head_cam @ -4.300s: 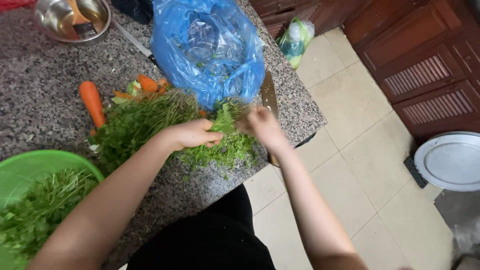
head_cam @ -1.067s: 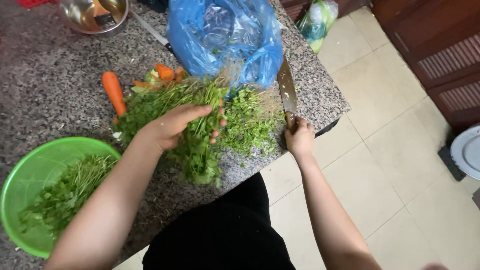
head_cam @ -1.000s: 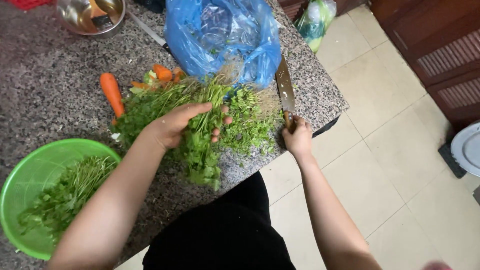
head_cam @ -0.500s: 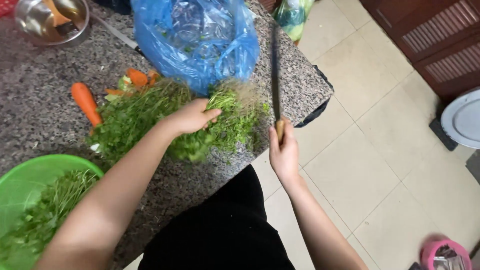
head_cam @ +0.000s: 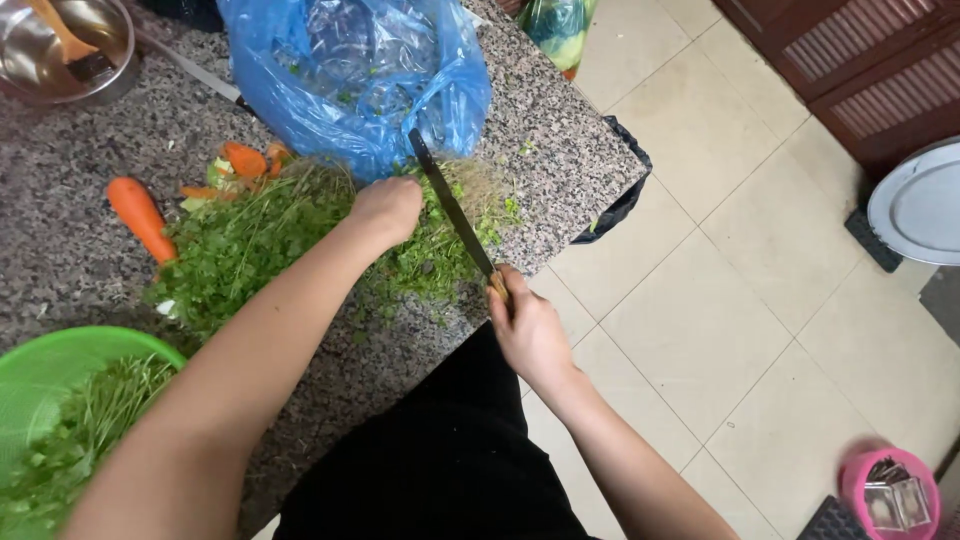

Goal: Trimming the roots and stems of fresh cilantro bunches on a countertop.

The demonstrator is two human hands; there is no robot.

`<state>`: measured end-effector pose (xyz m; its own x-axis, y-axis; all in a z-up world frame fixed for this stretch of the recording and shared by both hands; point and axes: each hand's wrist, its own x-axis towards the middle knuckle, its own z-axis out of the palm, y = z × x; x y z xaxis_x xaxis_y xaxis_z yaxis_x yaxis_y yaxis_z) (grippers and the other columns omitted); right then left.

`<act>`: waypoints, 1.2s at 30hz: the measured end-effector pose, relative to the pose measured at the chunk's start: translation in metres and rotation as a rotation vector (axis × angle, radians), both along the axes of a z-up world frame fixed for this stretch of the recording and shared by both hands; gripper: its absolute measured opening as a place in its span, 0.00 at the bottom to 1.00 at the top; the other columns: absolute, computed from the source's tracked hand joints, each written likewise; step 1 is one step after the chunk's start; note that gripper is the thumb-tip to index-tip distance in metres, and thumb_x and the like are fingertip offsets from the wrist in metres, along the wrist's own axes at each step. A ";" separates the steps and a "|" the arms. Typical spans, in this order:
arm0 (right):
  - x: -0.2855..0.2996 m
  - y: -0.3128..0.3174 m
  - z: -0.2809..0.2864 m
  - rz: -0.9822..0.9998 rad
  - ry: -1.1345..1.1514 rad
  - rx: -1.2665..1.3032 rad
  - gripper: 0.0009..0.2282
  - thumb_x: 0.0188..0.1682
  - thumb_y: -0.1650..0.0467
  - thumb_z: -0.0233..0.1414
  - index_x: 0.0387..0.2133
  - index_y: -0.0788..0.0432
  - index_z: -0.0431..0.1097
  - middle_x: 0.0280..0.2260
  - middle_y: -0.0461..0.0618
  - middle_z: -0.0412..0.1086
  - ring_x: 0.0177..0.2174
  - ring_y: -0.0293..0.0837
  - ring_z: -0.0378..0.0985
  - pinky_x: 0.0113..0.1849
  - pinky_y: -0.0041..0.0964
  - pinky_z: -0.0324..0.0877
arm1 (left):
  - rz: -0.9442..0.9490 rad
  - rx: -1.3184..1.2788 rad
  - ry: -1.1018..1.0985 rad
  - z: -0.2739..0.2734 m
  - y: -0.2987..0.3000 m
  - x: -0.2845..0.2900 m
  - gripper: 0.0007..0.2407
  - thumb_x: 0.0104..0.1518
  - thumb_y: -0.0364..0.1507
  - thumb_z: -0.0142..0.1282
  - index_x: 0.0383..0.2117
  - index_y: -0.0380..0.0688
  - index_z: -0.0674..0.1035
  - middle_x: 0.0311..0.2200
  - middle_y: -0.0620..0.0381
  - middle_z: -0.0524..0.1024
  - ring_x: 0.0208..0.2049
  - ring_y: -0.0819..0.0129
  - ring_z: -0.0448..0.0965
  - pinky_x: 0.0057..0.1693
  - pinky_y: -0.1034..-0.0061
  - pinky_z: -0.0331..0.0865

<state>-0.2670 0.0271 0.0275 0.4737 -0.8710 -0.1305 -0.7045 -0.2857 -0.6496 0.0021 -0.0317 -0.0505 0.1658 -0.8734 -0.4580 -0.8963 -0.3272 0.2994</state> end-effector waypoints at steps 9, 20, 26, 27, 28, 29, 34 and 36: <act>0.031 -0.014 -0.045 -0.001 0.042 0.019 0.16 0.54 0.65 0.50 0.54 0.59 0.66 0.34 0.70 0.76 0.35 0.69 0.79 0.39 0.58 0.73 | -0.090 -0.042 -0.207 0.019 0.021 -0.031 0.09 0.64 0.20 0.47 0.48 0.31 0.75 0.38 0.39 0.79 0.40 0.55 0.80 0.49 0.58 0.74; 0.017 -0.041 -0.025 -0.208 -0.155 0.001 0.18 0.56 0.67 0.49 0.58 0.58 0.64 0.33 0.64 0.73 0.32 0.60 0.80 0.35 0.52 0.75 | 0.229 -0.071 0.453 0.050 0.067 0.002 0.18 0.70 0.36 0.43 0.57 0.33 0.66 0.45 0.46 0.74 0.46 0.60 0.77 0.54 0.60 0.69; -0.016 -0.109 -0.119 -0.286 0.084 -0.219 0.25 0.53 0.69 0.52 0.65 0.56 0.57 0.45 0.68 0.66 0.42 0.63 0.73 0.46 0.53 0.70 | 0.216 -0.201 0.976 0.074 0.094 0.006 0.16 0.68 0.36 0.45 0.53 0.36 0.71 0.36 0.59 0.77 0.43 0.72 0.77 0.57 0.70 0.68; -0.018 -0.115 -0.133 -0.292 0.183 -0.198 0.28 0.51 0.70 0.52 0.67 0.55 0.55 0.46 0.70 0.65 0.45 0.65 0.70 0.49 0.54 0.68 | 0.183 -0.261 1.066 0.072 0.098 0.007 0.16 0.68 0.35 0.46 0.53 0.36 0.72 0.35 0.59 0.76 0.42 0.73 0.76 0.58 0.72 0.67; -0.015 -0.118 -0.135 -0.287 0.182 -0.199 0.28 0.51 0.70 0.52 0.67 0.55 0.55 0.46 0.70 0.65 0.45 0.65 0.70 0.49 0.54 0.68 | 0.187 -0.264 1.066 0.072 0.099 0.007 0.16 0.68 0.35 0.46 0.53 0.36 0.72 0.35 0.59 0.76 0.42 0.73 0.76 0.58 0.72 0.67; -0.013 -0.120 -0.137 -0.268 0.221 -0.206 0.28 0.50 0.70 0.53 0.66 0.54 0.56 0.47 0.69 0.65 0.47 0.66 0.68 0.49 0.54 0.67 | 0.172 -0.289 1.110 0.071 0.100 0.007 0.16 0.68 0.35 0.46 0.54 0.36 0.72 0.35 0.60 0.76 0.42 0.74 0.75 0.57 0.72 0.68; 0.016 -0.103 -0.098 -0.183 0.284 -0.368 0.20 0.49 0.67 0.55 0.56 0.53 0.65 0.48 0.64 0.68 0.48 0.63 0.66 0.50 0.53 0.65 | 0.156 -0.284 1.123 0.083 0.105 0.006 0.17 0.67 0.34 0.48 0.58 0.38 0.73 0.36 0.62 0.75 0.38 0.75 0.73 0.51 0.75 0.70; 0.044 -0.076 -0.029 -0.113 -0.029 -0.262 0.13 0.54 0.64 0.52 0.49 0.55 0.73 0.42 0.55 0.73 0.39 0.52 0.72 0.44 0.45 0.70 | 0.186 -0.220 1.086 0.092 0.105 0.004 0.23 0.64 0.34 0.49 0.65 0.39 0.65 0.36 0.60 0.77 0.36 0.75 0.74 0.48 0.76 0.72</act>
<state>-0.2230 -0.0491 -0.0012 0.3715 -0.9209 0.1183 -0.7240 -0.3671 -0.5840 0.0065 0.0732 0.0415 -0.0913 -0.9563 -0.2778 -0.0680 -0.2723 0.9598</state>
